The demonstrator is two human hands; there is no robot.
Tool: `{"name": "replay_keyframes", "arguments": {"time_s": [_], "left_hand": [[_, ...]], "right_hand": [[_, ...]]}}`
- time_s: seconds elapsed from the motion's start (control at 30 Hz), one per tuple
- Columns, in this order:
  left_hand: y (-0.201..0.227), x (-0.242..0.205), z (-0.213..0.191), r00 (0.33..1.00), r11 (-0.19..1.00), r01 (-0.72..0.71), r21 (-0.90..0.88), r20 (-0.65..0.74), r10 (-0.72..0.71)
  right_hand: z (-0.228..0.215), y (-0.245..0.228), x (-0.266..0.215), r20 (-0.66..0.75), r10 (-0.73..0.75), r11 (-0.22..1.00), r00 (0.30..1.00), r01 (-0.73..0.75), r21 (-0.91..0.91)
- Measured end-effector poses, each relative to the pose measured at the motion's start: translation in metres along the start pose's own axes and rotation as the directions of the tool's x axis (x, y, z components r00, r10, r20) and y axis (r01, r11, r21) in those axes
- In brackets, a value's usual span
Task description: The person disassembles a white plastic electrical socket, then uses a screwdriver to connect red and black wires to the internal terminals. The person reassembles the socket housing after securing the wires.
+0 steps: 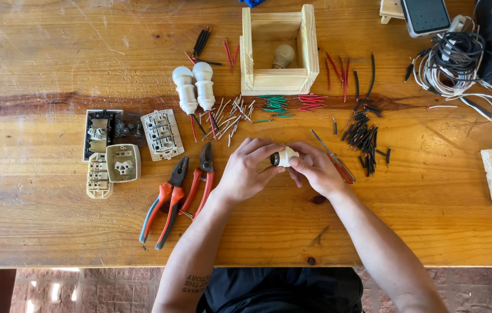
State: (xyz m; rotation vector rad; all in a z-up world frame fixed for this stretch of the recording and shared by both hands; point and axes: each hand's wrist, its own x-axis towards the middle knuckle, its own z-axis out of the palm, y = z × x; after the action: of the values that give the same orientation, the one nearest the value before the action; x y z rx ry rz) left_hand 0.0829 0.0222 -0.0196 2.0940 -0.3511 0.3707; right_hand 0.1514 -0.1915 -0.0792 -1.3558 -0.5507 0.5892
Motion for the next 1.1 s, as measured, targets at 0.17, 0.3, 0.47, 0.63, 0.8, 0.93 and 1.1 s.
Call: {"name": "replay_keyframes", "arguments": {"time_s": [0.17, 0.3, 0.47, 0.63, 0.8, 0.93, 1.1], "left_hand": [[0.003, 0.004, -0.004, 1.0, 1.0, -0.007, 0.031, 0.017, 0.006], [0.001, 0.002, -0.002, 0.999, 0.999, 0.047, -0.022, 0.029, -0.046], [-0.003, 0.0, 0.0, 0.977, 0.966, 0.202, -0.162, 0.1, -0.187], [0.0, -0.003, 0.001, 0.915, 0.897, 0.398, -0.192, 0.161, -0.371], [0.01, 0.0, -0.002, 0.862, 0.849, 0.5, -0.168, 0.19, -0.47], [0.01, 0.0, -0.003, 0.93, 0.92, 0.361, -0.153, 0.133, -0.343], [0.008, -0.001, -0.005, 0.973, 0.952, 0.221, -0.213, 0.12, -0.199]], "right_hand": [[-0.003, -0.001, 0.002, 0.031, -0.037, 0.999, 0.999, 0.037, 0.017], [-0.006, -0.003, 0.001, 0.022, -0.054, 0.994, 0.998, 0.056, -0.091], [-0.002, -0.032, 0.003, 0.019, -0.261, 0.86, 0.965, 0.241, -0.449], [0.006, -0.051, 0.005, 0.152, -0.441, 0.682, 0.885, 0.44, -0.584], [0.016, -0.063, 0.007, 0.248, -0.574, 0.519, 0.78, 0.582, -0.626], [0.009, -0.047, 0.005, 0.193, -0.601, 0.537, 0.776, 0.57, -0.621], [0.005, -0.037, 0.004, 0.107, -0.584, 0.612, 0.805, 0.523, -0.593]]}}
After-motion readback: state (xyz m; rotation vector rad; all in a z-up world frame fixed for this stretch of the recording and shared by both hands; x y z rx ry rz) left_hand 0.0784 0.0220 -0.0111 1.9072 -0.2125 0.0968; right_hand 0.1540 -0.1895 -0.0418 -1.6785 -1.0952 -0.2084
